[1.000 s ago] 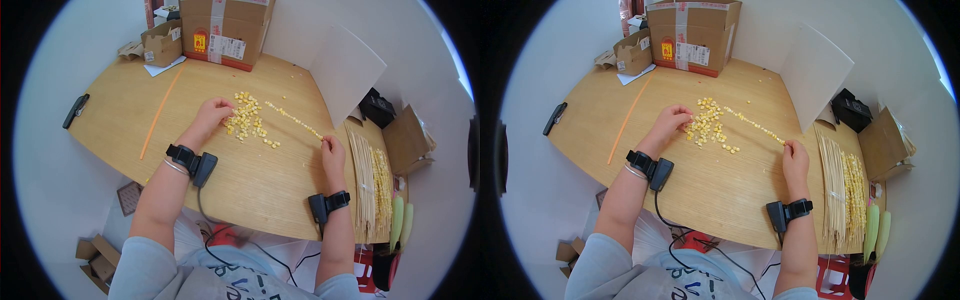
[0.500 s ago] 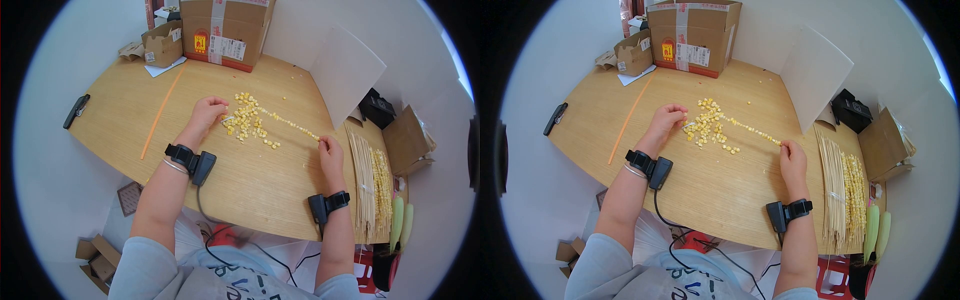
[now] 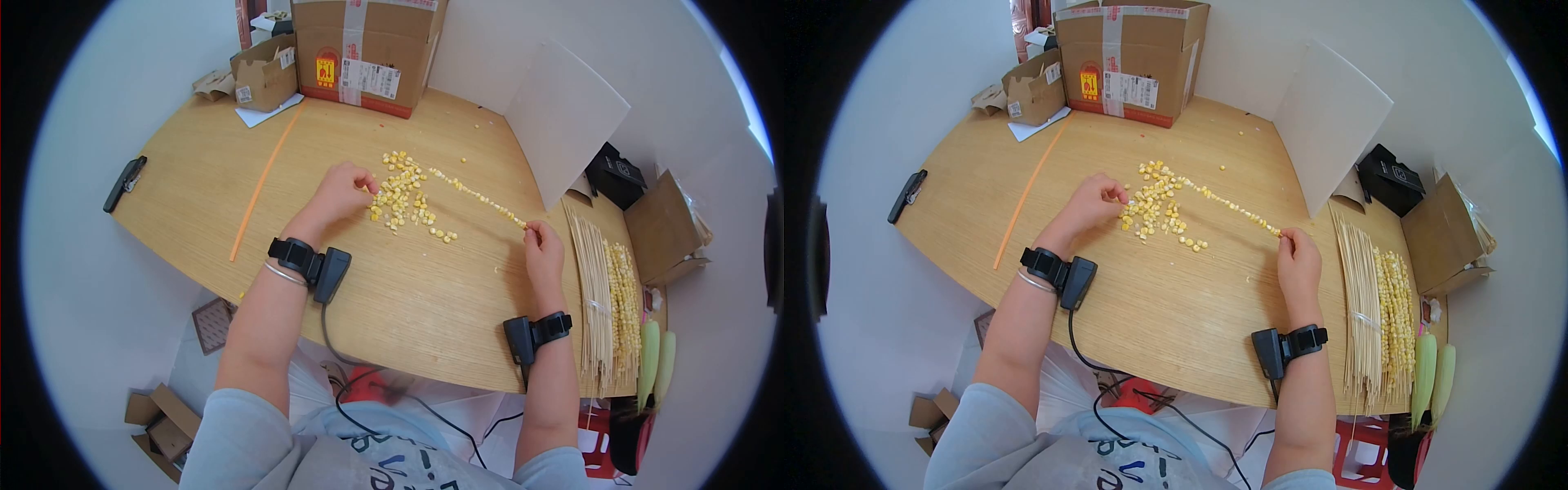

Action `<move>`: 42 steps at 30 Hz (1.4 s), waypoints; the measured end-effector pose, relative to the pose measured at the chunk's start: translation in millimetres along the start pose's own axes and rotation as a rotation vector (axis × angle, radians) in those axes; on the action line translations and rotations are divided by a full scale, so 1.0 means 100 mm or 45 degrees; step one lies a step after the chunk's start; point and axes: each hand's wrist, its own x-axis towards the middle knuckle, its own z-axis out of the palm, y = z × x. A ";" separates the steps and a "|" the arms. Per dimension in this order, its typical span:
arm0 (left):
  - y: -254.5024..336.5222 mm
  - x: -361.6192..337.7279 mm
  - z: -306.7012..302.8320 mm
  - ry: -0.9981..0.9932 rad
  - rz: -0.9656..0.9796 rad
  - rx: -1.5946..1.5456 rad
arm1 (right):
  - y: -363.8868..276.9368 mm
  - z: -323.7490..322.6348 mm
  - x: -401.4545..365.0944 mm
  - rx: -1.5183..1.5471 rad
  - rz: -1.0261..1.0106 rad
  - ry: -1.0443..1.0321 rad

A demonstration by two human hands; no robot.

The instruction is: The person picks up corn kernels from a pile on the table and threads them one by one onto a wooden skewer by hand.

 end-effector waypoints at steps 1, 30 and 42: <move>0.01 -0.01 -0.02 -0.057 0.027 0.142 | 0.00 0.00 0.00 0.008 0.009 0.002; 0.07 -0.07 -0.02 -0.195 0.099 0.221 | 0.02 0.00 0.01 0.015 0.017 -0.031; 0.13 -0.09 -0.01 -0.239 0.036 0.263 | 0.04 0.00 0.01 0.036 0.011 -0.056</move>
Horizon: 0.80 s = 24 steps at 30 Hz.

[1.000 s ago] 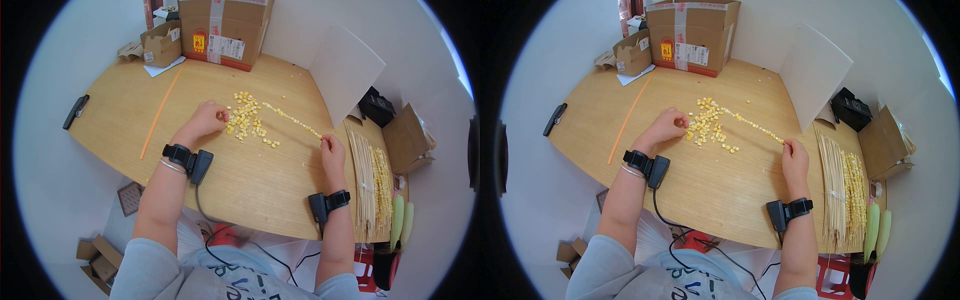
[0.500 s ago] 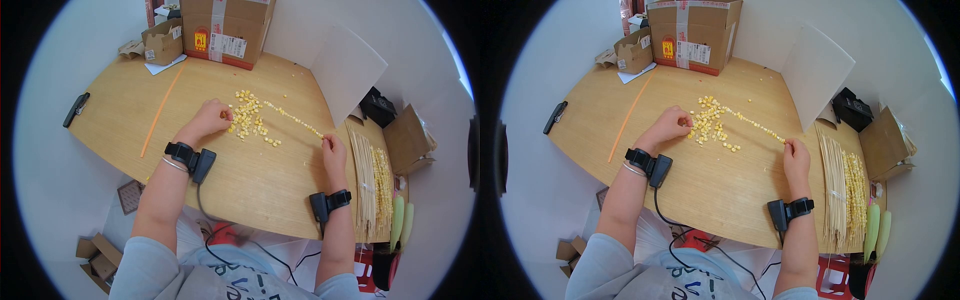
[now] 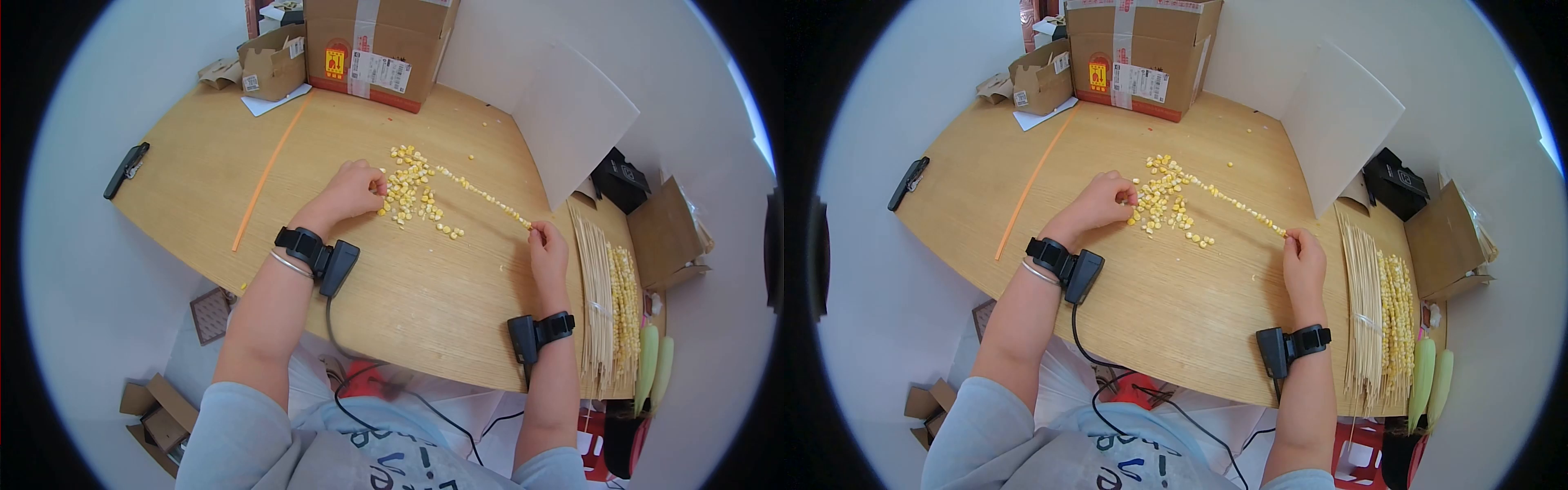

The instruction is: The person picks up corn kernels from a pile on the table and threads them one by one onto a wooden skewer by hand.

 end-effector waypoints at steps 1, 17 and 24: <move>-0.02 0.00 0.01 0.013 0.019 0.010 | 0.01 0.00 0.00 -0.009 0.004 -0.008; -0.06 0.11 0.01 0.248 -0.326 -1.332 | -0.01 0.00 -0.01 0.010 -0.050 0.030; -0.07 0.10 0.01 0.291 -0.343 -1.294 | -0.09 -0.01 -0.01 0.054 -0.108 -0.016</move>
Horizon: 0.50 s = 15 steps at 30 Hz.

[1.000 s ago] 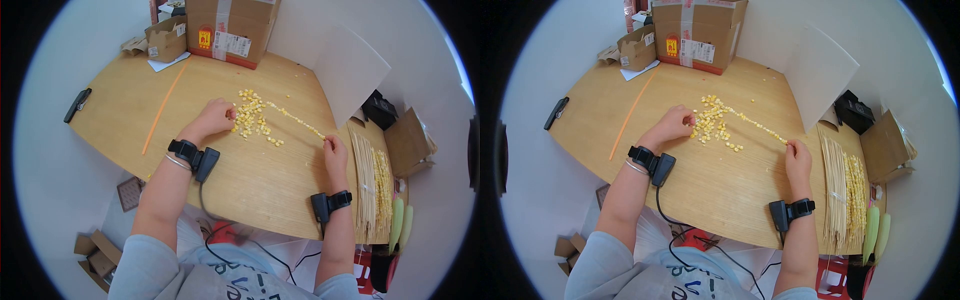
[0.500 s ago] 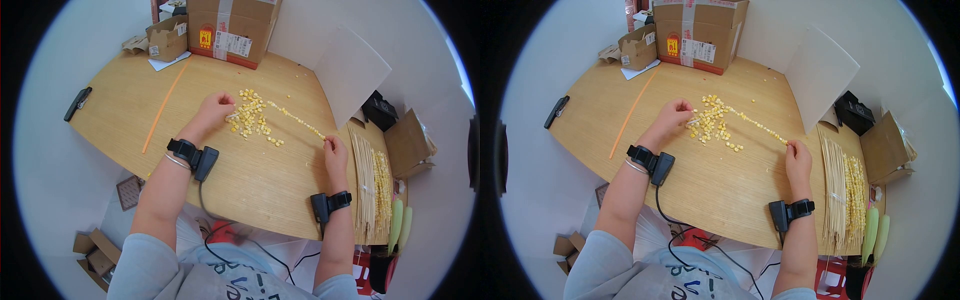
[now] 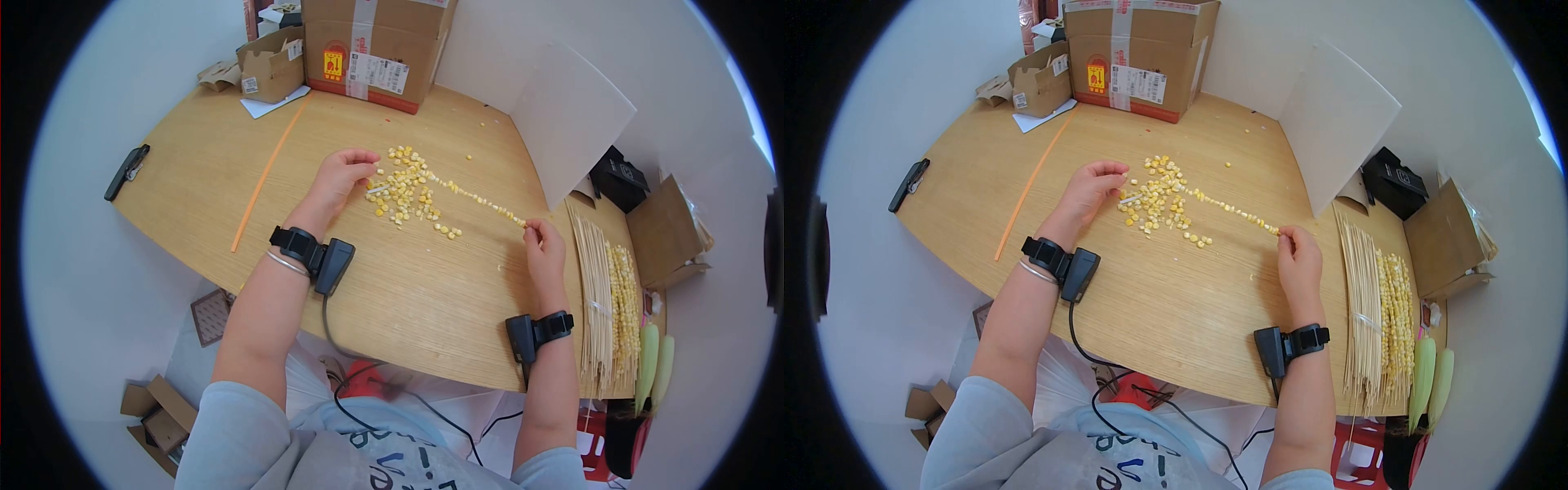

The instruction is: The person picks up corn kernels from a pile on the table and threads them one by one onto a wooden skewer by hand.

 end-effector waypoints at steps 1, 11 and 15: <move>0.01 0.00 0.00 -0.003 -0.006 0.016 | 0.00 0.00 0.00 0.009 -0.004 -0.006; -0.01 0.01 -0.01 -0.035 0.011 0.023 | -0.01 0.01 -0.01 -0.012 -0.047 -0.018; 0.02 0.00 0.01 -0.031 -0.011 0.053 | -0.03 0.00 -0.01 -0.020 -0.045 -0.022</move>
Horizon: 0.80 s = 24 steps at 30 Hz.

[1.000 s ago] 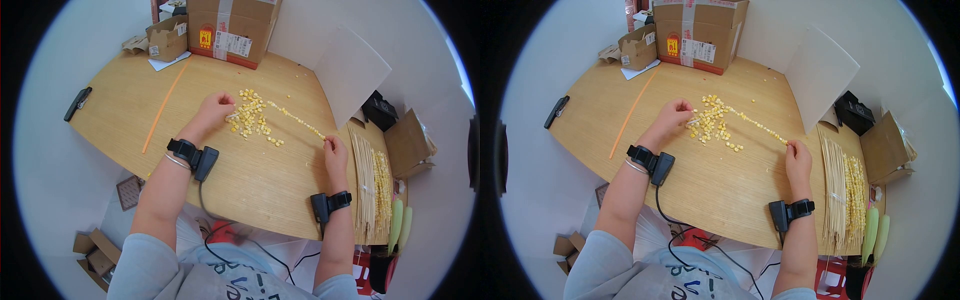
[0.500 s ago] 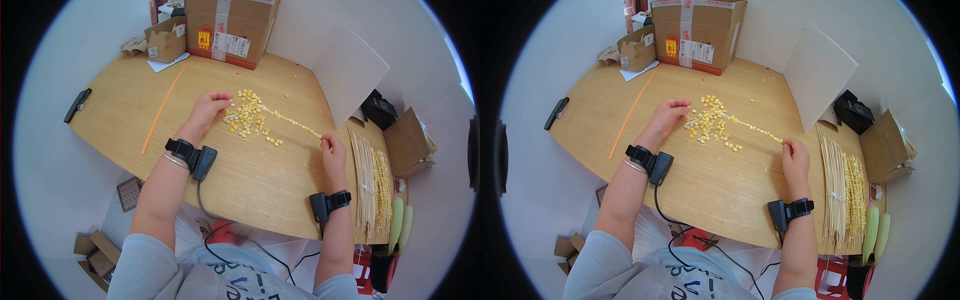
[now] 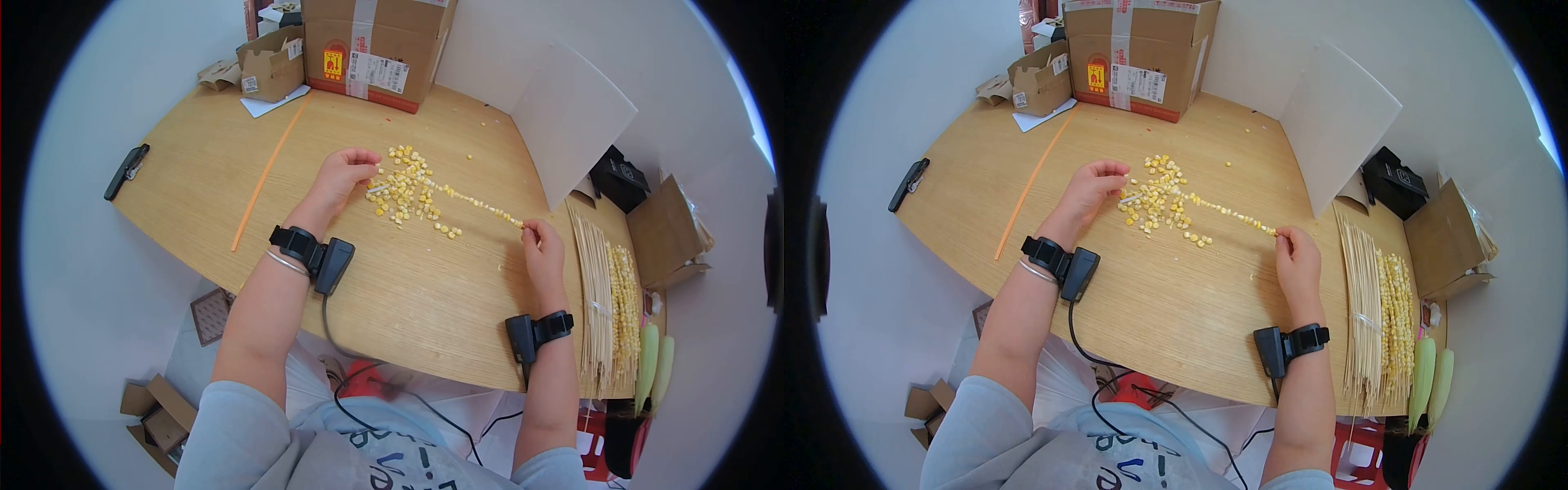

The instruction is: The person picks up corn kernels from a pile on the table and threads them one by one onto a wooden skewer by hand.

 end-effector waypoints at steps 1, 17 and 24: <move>0.00 0.00 0.00 -0.006 -0.001 -0.001 | -0.01 0.00 0.00 -0.003 0.003 -0.004; -0.07 0.07 -0.04 -0.022 0.037 -0.180 | 0.01 0.01 0.00 -0.014 0.020 -0.012; -0.04 0.04 -0.04 -0.042 0.028 -0.288 | 0.06 0.04 -0.01 0.018 0.032 -0.030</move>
